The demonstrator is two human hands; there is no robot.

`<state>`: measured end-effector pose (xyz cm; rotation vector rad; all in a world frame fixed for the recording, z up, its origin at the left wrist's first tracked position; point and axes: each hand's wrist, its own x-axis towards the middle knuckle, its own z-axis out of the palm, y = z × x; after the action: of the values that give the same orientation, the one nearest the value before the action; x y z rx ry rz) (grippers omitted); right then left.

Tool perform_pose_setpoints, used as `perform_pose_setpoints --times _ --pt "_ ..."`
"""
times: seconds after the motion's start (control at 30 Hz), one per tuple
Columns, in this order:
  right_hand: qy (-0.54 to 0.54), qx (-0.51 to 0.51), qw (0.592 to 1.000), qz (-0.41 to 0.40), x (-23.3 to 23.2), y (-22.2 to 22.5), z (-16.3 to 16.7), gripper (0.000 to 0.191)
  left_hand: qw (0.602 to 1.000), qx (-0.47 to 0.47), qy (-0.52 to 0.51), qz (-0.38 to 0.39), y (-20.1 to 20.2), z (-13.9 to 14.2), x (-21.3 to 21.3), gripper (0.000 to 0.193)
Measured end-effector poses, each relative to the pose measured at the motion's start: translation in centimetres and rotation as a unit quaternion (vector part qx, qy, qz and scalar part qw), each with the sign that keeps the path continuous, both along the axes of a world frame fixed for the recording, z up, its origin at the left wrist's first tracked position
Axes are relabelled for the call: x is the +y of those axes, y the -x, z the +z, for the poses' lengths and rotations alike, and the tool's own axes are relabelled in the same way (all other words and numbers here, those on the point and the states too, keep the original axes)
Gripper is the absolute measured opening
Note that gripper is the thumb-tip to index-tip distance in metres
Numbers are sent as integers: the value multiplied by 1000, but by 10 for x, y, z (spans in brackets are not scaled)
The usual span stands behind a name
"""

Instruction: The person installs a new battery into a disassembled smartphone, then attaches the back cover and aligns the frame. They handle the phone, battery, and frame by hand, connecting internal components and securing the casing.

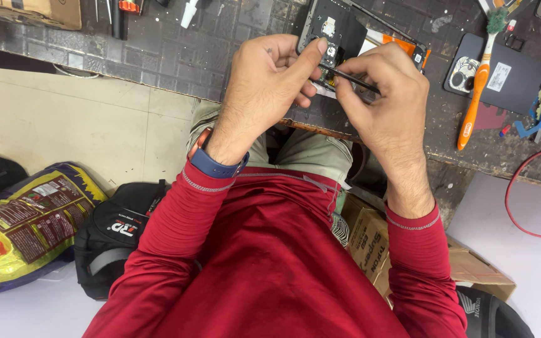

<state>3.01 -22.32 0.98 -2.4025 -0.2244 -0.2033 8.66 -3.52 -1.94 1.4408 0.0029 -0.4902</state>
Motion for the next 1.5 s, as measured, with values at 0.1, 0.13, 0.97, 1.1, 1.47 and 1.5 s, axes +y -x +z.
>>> perform_pose_setpoints --times 0.1,0.13,0.97,1.1,1.47,1.5 --pt "15 -17 1000 10 -1 0 -1 11 1000 1 9 0 0 0 0 34" --pt "20 -20 999 15 -1 -1 -1 11 1000 0 7 1 0 0 0 34" --pt "87 -50 994 47 -4 -1 -4 13 1000 -7 -13 2 0 2 2 34" --pt "84 -45 994 51 -6 -2 -3 17 1000 -4 -1 3 0 1 2 32" --pt "72 -34 994 73 -11 -4 -3 14 1000 -6 5 0 0 -1 2 34" --pt "74 -34 994 75 -11 -4 -3 14 1000 -6 6 -1 0 -1 2 33"
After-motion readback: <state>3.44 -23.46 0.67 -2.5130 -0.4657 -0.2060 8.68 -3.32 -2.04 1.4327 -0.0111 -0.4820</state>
